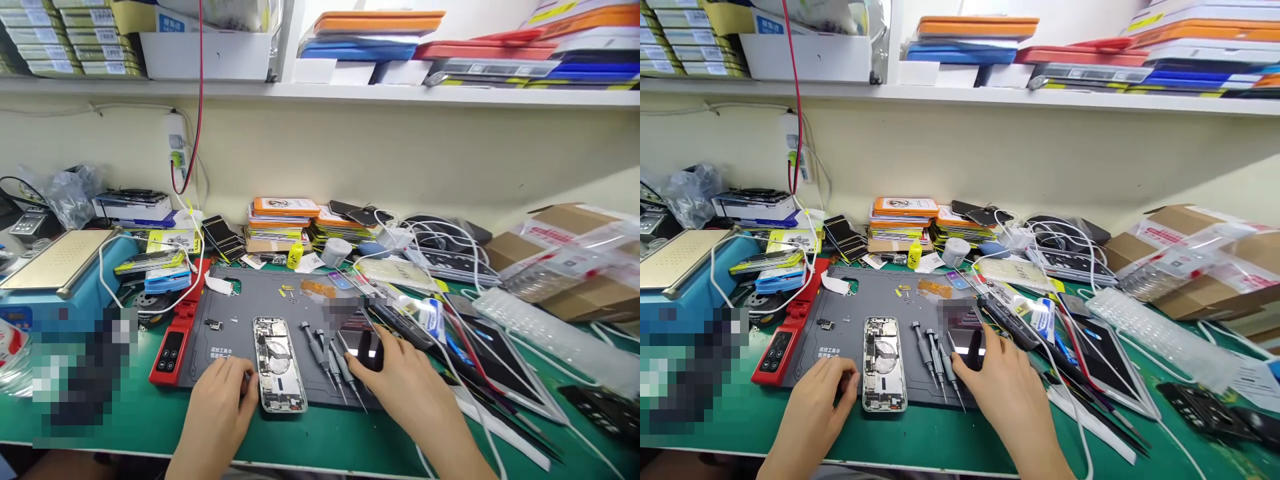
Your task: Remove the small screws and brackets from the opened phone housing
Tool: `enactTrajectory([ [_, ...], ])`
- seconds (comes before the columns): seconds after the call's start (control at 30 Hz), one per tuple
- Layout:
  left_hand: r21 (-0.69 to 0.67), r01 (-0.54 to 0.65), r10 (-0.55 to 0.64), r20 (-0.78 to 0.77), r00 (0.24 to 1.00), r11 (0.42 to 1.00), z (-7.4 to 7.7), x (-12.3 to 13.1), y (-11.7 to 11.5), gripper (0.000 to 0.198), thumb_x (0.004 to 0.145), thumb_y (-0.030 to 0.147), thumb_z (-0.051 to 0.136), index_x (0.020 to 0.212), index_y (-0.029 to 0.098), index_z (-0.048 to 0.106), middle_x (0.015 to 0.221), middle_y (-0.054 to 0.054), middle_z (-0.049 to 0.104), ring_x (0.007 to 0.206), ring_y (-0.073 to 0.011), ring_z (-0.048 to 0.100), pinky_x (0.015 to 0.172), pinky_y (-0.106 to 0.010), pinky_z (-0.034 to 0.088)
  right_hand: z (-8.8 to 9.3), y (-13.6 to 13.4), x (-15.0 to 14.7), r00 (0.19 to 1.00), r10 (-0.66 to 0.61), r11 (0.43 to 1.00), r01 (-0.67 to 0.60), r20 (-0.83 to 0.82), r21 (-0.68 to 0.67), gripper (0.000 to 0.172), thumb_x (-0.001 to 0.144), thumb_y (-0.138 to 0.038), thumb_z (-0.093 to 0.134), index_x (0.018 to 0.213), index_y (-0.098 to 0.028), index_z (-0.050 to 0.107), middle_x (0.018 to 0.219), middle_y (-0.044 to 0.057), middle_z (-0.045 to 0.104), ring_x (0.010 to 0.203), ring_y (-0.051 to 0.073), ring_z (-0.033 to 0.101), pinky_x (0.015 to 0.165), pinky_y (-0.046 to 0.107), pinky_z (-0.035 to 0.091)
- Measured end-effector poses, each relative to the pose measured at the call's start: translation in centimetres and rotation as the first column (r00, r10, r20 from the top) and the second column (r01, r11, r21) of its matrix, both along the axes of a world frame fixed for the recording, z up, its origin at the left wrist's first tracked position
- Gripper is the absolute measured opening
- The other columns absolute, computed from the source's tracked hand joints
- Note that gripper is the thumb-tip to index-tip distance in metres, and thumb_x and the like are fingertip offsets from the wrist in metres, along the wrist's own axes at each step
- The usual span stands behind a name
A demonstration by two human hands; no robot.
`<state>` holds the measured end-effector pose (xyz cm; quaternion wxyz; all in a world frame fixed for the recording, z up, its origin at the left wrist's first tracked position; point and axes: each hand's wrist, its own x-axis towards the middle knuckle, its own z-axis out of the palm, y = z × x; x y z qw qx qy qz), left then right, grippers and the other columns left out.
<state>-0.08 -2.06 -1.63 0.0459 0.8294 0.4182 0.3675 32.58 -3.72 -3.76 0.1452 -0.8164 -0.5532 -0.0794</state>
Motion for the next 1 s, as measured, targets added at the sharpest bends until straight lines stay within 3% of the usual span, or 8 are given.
enactTrajectory([
  [0.33,0.019,0.015,-0.015,-0.002,1.0,1.0,-0.3,-0.6,0.3,0.022,0.118,0.025,0.049,0.101,0.025,0.063,0.08,0.002,0.068,0.069,-0.021,0.067,0.065,-0.032,0.049,0.2,-0.6,-0.7,0.998,0.007,0.996,-0.001,-0.066,0.084,0.088,0.096,-0.061,0.066,0.164,-0.008,0.048,0.135,0.025,0.077,0.122,0.045,0.073,0.096,0.052,0.06],
  [0.47,0.032,0.0,-0.002,0.054,0.999,1.0,-0.1,-0.8,0.4,0.025,0.119,0.03,0.05,0.1,0.024,0.066,0.079,0.001,0.07,0.067,-0.0203,0.067,0.065,-0.031,0.05,0.0,-0.5,-0.4,0.994,0.018,0.988,-0.001,-0.104,0.155,0.077,0.095,-0.053,0.066,0.161,-0.015,0.054,0.126,0.02,0.078,0.114,0.042,0.074,0.093,0.052,0.061],
  [0.57,-0.072,0.029,-0.019,0.142,0.99,0.997,0.1,-1.3,0.0,0.024,0.117,0.036,0.055,0.104,0.024,0.071,0.084,0.0,0.075,0.071,-0.0194,0.07,0.069,-0.03,0.053,0.1,-0.6,-0.1,0.99,0.011,0.966,0.026,-0.14,0.256,0.079,0.092,-0.049,0.066,0.161,-0.013,0.053,0.127,0.021,0.076,0.117,0.043,0.071,0.099,0.055,0.061],
  [0.63,-0.246,0.09,-0.028,0.247,0.969,0.965,0.3,-1.5,-0.9,0.027,0.117,0.042,0.058,0.104,0.025,0.073,0.086,-0.001,0.076,0.075,-0.0189,0.071,0.071,-0.028,0.054,0.4,-1.3,-0.1,0.987,0.005,0.943,0.048,-0.158,0.33,0.084,0.092,-0.052,0.066,0.163,-0.01,0.05,0.133,0.023,0.073,0.121,0.044,0.068,0.103,0.058,0.06],
  [0.73,-0.498,0.277,-0.032,0.444,0.895,0.822,1.1,-0.6,-2.6,0.037,0.118,0.054,0.054,0.11,0.024,0.075,0.085,-0.002,0.075,0.077,-0.0192,0.069,0.074,-0.027,0.056,1.6,-3.3,-1.0,0.983,0.024,0.901,0.057,-0.181,0.43,0.091,0.097,-0.062,0.063,0.171,-0.015,0.039,0.144,0.022,0.068,0.131,0.041,0.066,0.111,0.058,0.058],
  [0.83,-0.593,0.553,-0.119,0.613,0.781,0.585,1.6,2.5,-3.9,0.055,0.115,0.064,0.056,0.156,0.028,0.065,0.136,-0.014,0.078,0.095,-0.0226,0.076,0.086,-0.033,0.063,2.9,-5.2,-3.9,0.936,0.176,0.812,0.037,-0.304,0.582,0.088,0.102,-0.063,0.065,0.177,-0.027,0.034,0.149,0.017,0.067,0.135,0.038,0.067,0.112,0.057,0.058],
  [0.93,-0.533,0.754,-0.114,0.783,0.612,0.383,1.4,6.5,-4.2,0.086,0.109,0.072,0.063,0.18,0.033,0.036,0.176,-0.019,0.051,0.142,-0.0352,0.066,0.105,-0.044,0.063,3.2,-5.9,-8.1,0.845,0.347,0.76,0.0,-0.406,0.65,0.089,0.102,-0.059,0.072,0.177,-0.03,0.035,0.161,0.018,0.06,0.146,0.04,0.062,0.119,0.06,0.055],
  [1.0,-0.453,0.831,-0.004,0.877,0.48,0.324,1.0,8.4,-4.0,0.09,0.108,0.075,0.062,0.181,0.032,0.033,0.179,-0.016,0.047,0.156,-0.0376,0.056,0.127,-0.053,0.048,2.8,-6.1,-10.7,0.755,0.418,0.77,0.002,-0.506,0.638,0.093,0.1,-0.059,0.077,0.178,-0.031,0.035,0.166,0.018,0.057,0.15,0.041,0.058,0.12,0.06,0.055],
])
